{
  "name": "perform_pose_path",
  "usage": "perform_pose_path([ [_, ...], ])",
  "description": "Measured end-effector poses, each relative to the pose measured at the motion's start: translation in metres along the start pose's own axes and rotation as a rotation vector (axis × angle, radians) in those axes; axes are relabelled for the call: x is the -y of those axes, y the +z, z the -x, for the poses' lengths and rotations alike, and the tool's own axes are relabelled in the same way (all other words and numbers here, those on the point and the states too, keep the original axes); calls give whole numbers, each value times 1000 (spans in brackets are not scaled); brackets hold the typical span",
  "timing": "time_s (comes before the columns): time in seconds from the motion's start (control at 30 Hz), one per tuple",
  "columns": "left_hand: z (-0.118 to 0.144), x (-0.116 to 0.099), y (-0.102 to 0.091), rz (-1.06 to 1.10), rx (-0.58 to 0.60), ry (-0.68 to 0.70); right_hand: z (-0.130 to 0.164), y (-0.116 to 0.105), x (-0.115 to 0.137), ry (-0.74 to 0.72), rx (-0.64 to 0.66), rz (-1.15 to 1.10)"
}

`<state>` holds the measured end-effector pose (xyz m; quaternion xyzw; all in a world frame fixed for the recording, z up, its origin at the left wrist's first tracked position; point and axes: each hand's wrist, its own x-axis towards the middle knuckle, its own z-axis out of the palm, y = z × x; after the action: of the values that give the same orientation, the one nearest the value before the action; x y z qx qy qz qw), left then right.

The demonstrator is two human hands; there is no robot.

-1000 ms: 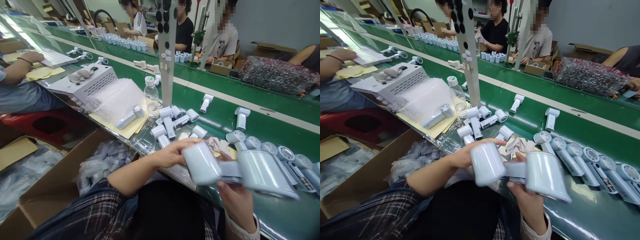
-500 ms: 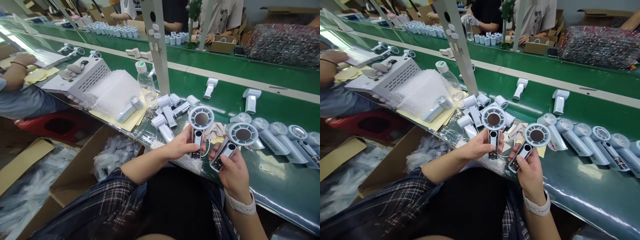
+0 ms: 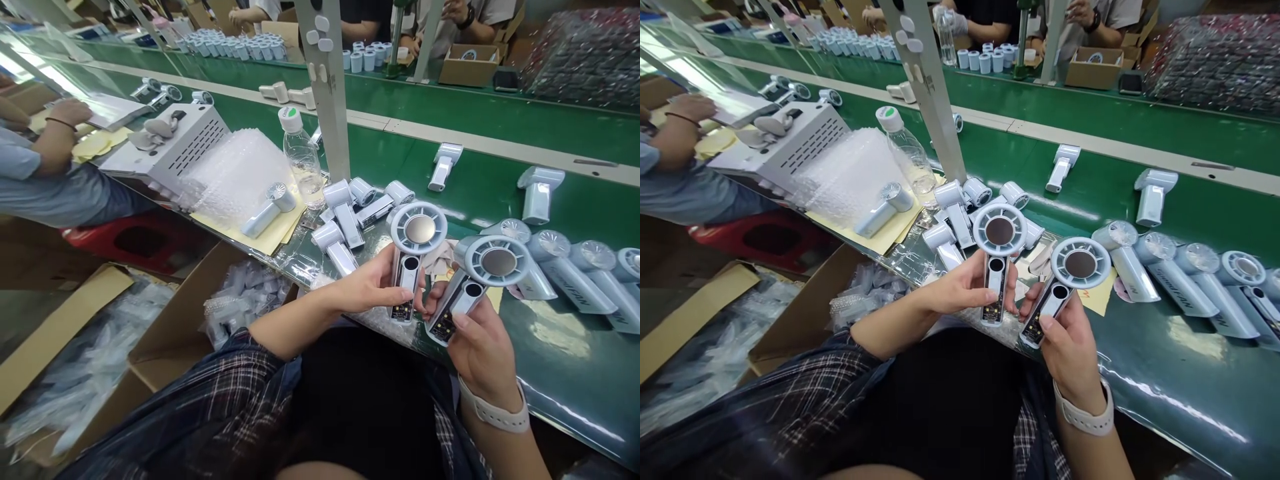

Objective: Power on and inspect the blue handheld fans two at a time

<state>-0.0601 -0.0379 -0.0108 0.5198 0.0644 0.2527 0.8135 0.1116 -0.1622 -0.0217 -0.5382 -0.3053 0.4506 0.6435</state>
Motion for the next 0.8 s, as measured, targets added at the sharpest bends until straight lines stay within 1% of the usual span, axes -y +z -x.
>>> perform_pose_path([
  [0.1,0,4,-1,-15,-20,12,2,-1,2,-6,33,-42],
  [0.2,1,6,-2,-5,18,1,4,-3,3,-9,89,-122],
  [0.3,-1,9,-3,3,22,-12,4,-5,1,-10,91,-170],
  [0.43,-7,20,-5,41,-54,-10,4,-4,-4,9,87,-181],
  [0.53,-9,26,-5,82,-163,0,5,-4,-8,9,39,-193],
  [0.57,-9,26,-5,94,-180,2,5,-4,-9,8,30,-198],
  [0.63,-8,23,-4,100,-168,7,5,-4,-9,-6,34,-198],
  [0.7,-7,16,-4,56,-124,18,5,-3,-8,-33,38,-178],
  [0.8,-6,9,-5,-35,-97,23,2,-2,-7,-56,-3,-156],
])
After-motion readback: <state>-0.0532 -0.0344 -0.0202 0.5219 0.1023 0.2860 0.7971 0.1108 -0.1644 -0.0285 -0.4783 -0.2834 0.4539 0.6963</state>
